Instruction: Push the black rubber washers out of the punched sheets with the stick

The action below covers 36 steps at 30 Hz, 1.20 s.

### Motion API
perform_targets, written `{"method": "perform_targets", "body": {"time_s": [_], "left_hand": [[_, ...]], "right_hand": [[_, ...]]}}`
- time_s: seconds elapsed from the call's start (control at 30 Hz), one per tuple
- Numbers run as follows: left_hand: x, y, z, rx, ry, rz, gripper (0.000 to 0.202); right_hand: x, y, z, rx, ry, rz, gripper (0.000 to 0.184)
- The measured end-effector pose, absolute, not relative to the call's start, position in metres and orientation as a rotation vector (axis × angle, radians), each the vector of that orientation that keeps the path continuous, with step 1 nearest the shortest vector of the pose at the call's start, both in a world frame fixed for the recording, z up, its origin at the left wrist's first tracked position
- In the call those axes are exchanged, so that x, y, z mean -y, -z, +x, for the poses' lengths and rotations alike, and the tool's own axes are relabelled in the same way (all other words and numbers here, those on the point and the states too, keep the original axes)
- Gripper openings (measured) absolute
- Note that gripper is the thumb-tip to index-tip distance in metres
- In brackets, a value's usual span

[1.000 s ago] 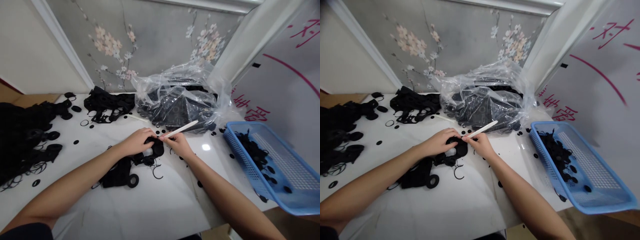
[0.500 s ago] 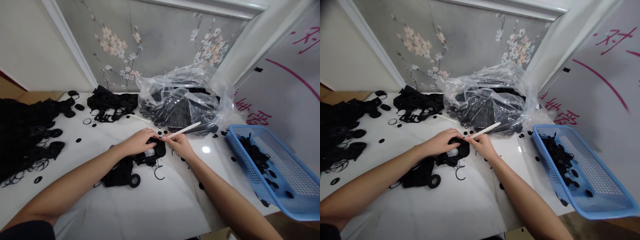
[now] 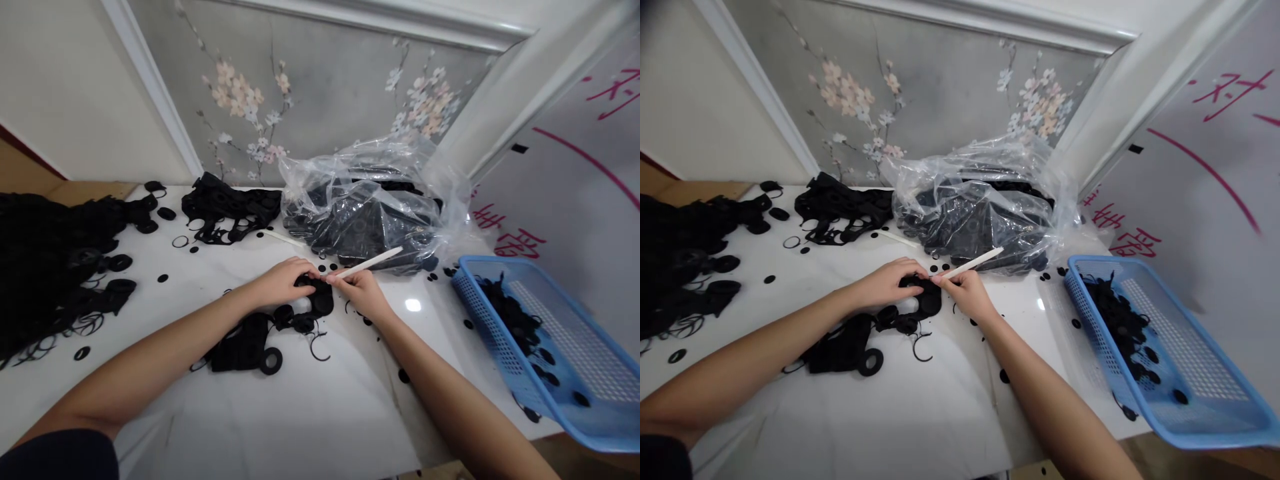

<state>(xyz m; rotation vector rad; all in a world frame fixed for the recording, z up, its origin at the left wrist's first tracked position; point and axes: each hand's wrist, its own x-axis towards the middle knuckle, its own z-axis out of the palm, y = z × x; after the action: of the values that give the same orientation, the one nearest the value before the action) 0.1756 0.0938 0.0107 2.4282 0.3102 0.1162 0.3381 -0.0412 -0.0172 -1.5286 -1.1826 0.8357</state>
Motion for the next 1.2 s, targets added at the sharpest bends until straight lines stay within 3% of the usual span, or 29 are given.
{"method": "perform_targets", "body": {"time_s": [0.3, 0.5, 0.7, 0.93, 1.2], "left_hand": [[-0.096, -0.008, 0.176, -0.325, -0.105, 2.396, 0.02], [-0.094, -0.006, 0.176, -0.39, -0.128, 2.408, 0.033], [-0.092, -0.005, 0.178, -0.352, -0.107, 2.464, 0.028], [-0.091, -0.005, 0.181, -0.438, -0.12, 2.504, 0.023], [-0.086, -0.006, 0.181, -0.472, -0.155, 2.508, 0.028]], "right_hand": [[0.042, 0.02, 0.34, 1.267, -0.771, -1.529, 0.023], [0.047, 0.022, 0.337, 1.74, -0.3, -1.575, 0.019], [0.049, 0.03, 0.332, 1.913, 0.005, -1.688, 0.022], [0.044, 0.034, 0.329, 1.848, 0.033, -1.641, 0.028], [0.044, 0.025, 0.319, 1.374, -0.123, -1.714, 0.033]]}}
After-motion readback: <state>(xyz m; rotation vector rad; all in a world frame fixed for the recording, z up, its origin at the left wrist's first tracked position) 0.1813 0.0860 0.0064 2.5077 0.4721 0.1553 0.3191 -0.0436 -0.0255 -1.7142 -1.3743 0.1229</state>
